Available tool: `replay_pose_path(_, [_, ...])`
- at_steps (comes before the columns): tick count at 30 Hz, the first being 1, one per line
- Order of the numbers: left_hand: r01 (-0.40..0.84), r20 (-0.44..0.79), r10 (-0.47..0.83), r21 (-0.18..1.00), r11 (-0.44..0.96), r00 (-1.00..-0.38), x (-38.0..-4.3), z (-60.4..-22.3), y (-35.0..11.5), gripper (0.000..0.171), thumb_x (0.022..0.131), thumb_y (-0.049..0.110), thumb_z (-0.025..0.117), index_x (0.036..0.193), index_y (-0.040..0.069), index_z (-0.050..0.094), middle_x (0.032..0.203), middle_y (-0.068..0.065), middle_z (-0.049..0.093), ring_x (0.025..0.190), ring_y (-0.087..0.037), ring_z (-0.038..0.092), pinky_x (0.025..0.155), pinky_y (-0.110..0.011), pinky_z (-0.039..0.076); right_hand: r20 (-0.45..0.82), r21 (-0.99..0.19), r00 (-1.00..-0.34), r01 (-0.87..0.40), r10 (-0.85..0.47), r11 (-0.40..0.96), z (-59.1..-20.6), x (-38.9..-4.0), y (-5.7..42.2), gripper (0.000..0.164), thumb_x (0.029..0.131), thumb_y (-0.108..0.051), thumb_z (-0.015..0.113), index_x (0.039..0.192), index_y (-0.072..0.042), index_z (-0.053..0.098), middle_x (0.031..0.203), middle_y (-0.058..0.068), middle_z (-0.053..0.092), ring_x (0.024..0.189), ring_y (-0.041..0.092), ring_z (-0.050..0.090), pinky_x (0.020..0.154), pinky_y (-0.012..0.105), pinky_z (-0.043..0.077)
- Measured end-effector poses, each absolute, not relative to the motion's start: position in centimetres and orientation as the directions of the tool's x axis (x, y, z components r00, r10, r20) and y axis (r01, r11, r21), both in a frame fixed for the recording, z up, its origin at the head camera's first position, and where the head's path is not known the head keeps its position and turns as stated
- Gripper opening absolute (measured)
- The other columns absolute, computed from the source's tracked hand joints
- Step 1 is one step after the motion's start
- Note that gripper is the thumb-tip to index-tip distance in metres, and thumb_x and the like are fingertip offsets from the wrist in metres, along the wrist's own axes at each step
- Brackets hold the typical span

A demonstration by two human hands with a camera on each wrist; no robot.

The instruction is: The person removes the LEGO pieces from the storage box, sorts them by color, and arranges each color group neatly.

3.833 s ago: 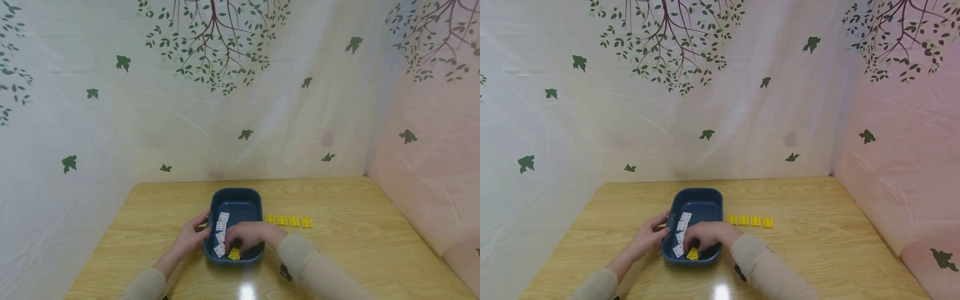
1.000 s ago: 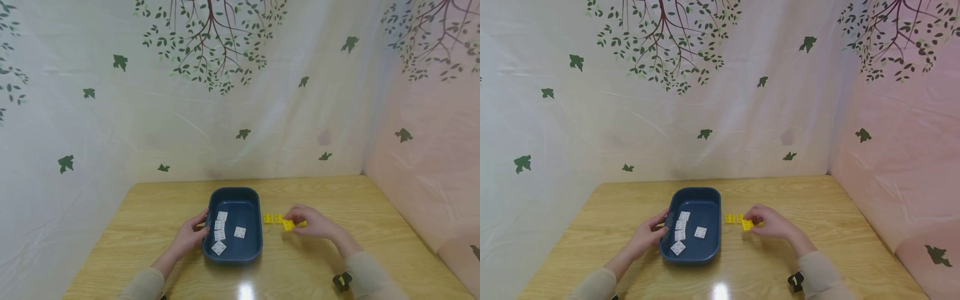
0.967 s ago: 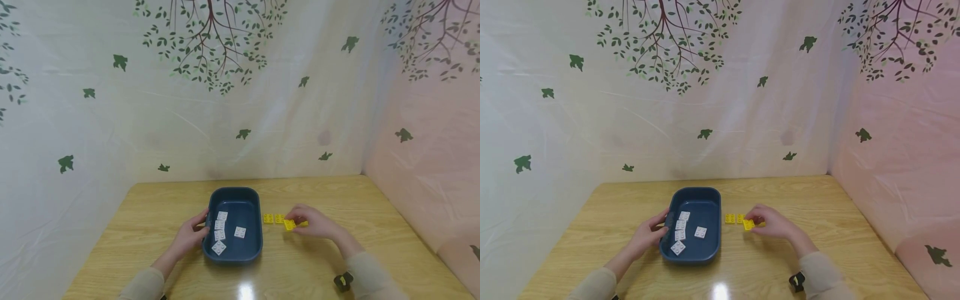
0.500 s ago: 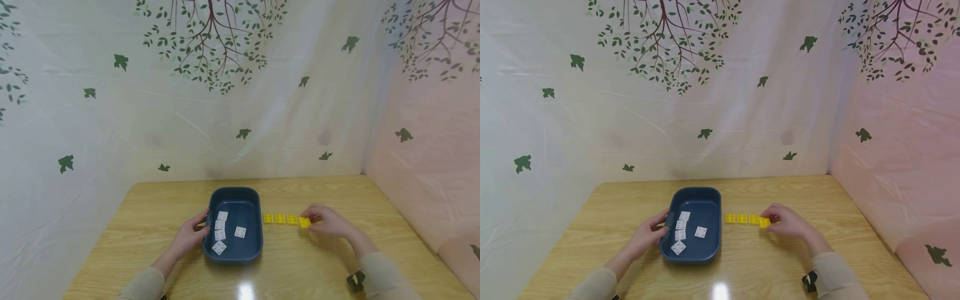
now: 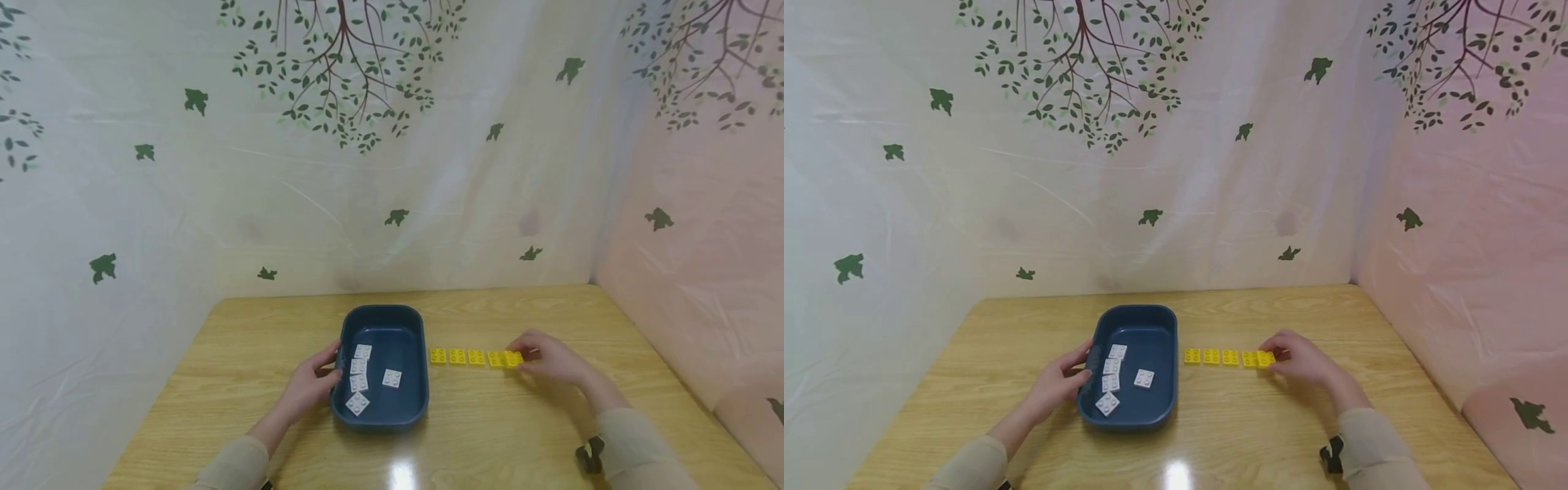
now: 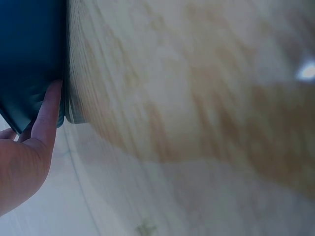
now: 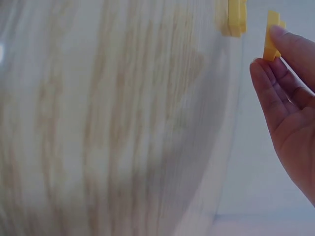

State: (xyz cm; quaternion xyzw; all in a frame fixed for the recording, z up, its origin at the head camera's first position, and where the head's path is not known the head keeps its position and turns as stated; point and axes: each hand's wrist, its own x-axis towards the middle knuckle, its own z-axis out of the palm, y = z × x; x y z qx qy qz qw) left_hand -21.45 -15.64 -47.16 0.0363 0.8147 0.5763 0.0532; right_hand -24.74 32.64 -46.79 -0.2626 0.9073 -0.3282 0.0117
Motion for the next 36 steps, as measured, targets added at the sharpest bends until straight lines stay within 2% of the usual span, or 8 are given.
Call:
replay_pose_path(7, [-0.001,-0.043,0.118,0.942,0.336,-0.992,-21.45,-47.21,-15.76,0.061,0.093,0.008,0.064,0.151,0.015,0.044,0.144,-0.020,0.050,0.115,-0.035,0.060,0.085,-0.043,0.057,0.121,-0.623,-0.889,-0.414,-0.441,0.663,-47.03,-24.95,33.40,0.028,0.084,-0.005,0.076,0.111,-0.002,0.069,0.108,0.008,0.062,0.097,0.021,0.058,0.088,0.043,0.055])
replay_pose_path(15, [-0.006,-0.043,0.100,0.937,0.348,-0.994,-21.88,-47.72,-15.75,0.061,0.093,0.005,0.063,0.150,0.012,0.044,0.143,-0.022,0.050,0.114,-0.037,0.060,0.085,-0.044,0.057,0.082,-0.613,-0.913,-0.362,-0.400,0.702,-47.41,-25.24,33.74,0.028,0.085,-0.006,0.076,0.112,-0.005,0.069,0.108,0.006,0.062,0.098,0.022,0.058,0.088,0.041,0.055])
replay_pose_path(21, [-0.003,-0.045,0.115,0.939,0.343,-0.992,-21.68,-47.37,-15.77,0.060,0.093,0.008,0.064,0.150,0.015,0.045,0.143,-0.020,0.051,0.114,-0.035,0.060,0.085,-0.043,0.057,0.063,-0.620,-0.920,-0.340,-0.387,0.707,-47.64,-25.33,33.62,0.028,0.084,-0.008,0.078,0.110,-0.005,0.069,0.108,0.007,0.063,0.098,0.023,0.058,0.088,0.044,0.054])
replay_pose_path(30, [-0.010,-0.059,0.126,0.935,0.353,-0.990,-21.78,-47.34,-15.88,0.060,0.094,0.010,0.064,0.150,0.018,0.045,0.144,-0.018,0.050,0.116,-0.034,0.059,0.087,-0.041,0.056,0.053,-0.630,-0.914,-0.342,-0.401,0.697,-47.78,-25.57,33.66,0.030,0.083,-0.009,0.078,0.111,-0.004,0.068,0.106,0.006,0.062,0.094,0.021,0.055,0.083,0.034,0.052])
replay_pose_path(36, [-0.005,-0.053,0.128,0.937,0.350,-0.990,-21.84,-47.47,-15.87,0.060,0.094,0.008,0.063,0.151,0.017,0.045,0.144,-0.019,0.050,0.116,-0.034,0.059,0.086,-0.040,0.057,0.062,-0.622,-0.914,-0.350,-0.402,0.701,-47.76,-25.57,33.60,0.030,0.082,-0.008,0.079,0.111,-0.005,0.069,0.106,0.005,0.063,0.093,0.021,0.054,0.082,0.033,0.051])
